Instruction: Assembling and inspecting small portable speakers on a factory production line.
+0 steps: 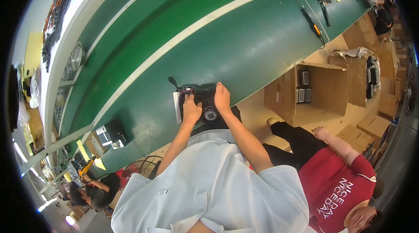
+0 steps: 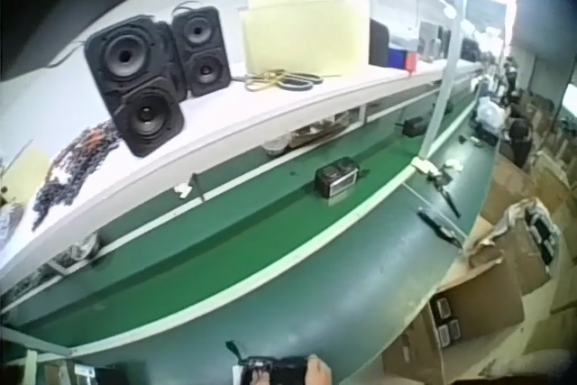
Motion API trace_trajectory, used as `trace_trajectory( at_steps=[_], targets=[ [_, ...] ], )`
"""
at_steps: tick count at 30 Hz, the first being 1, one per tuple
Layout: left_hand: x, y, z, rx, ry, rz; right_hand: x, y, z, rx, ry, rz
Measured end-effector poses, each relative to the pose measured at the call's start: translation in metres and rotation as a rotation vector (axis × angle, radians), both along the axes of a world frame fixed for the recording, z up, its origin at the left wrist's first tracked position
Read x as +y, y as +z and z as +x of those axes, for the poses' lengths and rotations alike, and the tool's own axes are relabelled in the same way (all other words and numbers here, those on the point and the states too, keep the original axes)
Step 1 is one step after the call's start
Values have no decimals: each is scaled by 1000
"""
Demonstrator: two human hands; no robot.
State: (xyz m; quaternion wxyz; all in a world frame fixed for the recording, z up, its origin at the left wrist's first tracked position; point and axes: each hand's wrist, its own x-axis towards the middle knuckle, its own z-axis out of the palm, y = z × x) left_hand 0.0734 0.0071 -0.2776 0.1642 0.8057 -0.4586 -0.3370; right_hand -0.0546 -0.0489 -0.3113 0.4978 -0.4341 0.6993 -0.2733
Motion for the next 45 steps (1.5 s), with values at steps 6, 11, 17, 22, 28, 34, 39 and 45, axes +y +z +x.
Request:
trace_trajectory(
  at_steps=[6, 11, 17, 22, 28, 34, 39, 45],
  targets=[
    [5, 17, 22, -2, -164, 114, 0, -15, -8, -30, -91, -22],
    [-21, 34, 76, 169, -37, -207, -2, -23, -17, -1, 63, -246],
    [-63, -9, 110, 237, -155, -115, 11, -32, -12, 163, 9, -369],
    [-70, -28, 112, 244, -242, 43, 36, -27, -19, 212, -121, -346],
    [-68, -23, 107, 261, -88, 69, 84, -26, -27, 360, 37, -379],
    [-68, -3, 105, 226, -53, 144, 92, -30, -41, 320, 115, -449],
    [-71, 1, 103, 147, -120, 183, 100, -29, -39, 291, 134, -457],
    [-73, 13, 146, 623, 118, 103, 107, -32, -42, 268, 166, -450]
  ],
)
